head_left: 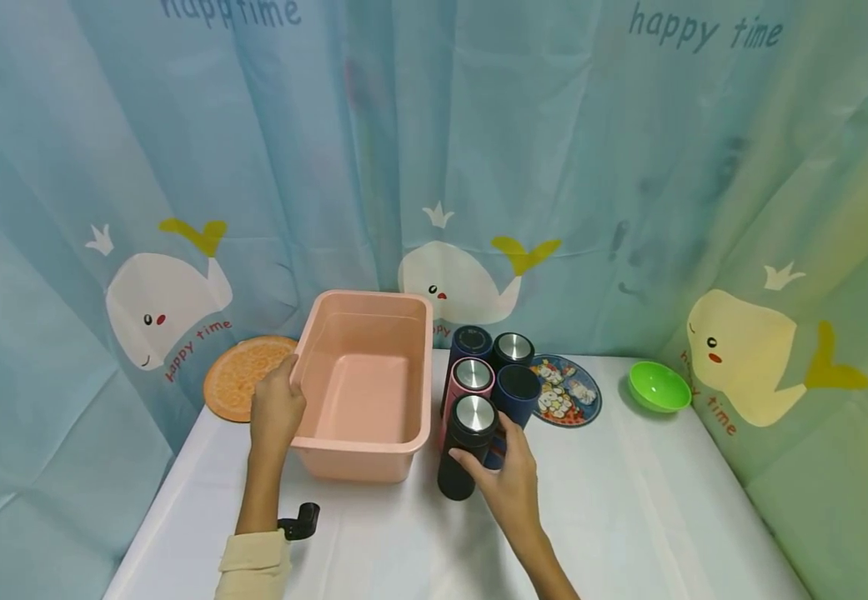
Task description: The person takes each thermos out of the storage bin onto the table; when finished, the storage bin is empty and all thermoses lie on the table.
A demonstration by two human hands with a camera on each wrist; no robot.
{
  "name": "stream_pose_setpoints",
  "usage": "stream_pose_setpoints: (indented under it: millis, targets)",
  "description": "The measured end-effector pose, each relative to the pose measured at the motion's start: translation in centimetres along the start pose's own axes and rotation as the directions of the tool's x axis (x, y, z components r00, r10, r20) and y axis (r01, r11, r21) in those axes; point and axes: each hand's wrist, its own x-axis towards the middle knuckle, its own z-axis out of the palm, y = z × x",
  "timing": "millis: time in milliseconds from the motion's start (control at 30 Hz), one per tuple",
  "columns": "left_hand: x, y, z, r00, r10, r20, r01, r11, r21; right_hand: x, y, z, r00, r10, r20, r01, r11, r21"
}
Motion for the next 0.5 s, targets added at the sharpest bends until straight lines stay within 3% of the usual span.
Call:
stream_pose_setpoints:
  millis: [300, 500]
  targets:
    - [0.4, 0.3, 0.3, 1.000, 0.022, -0.011, -0.022, 1.000, 0.021, -0.3, 0.3, -1.2, 0.990, -0.090, -0.107, 0.081, 0.993, -0.087]
    - [0.8, 0.6, 0.0, 0.999, 0.042, -0.011, -0.042, 0.998, 0.039, 0.4, -0.7, -2.5, 0.965, -0.162, -0.206, 0.156, 0.987, -0.046]
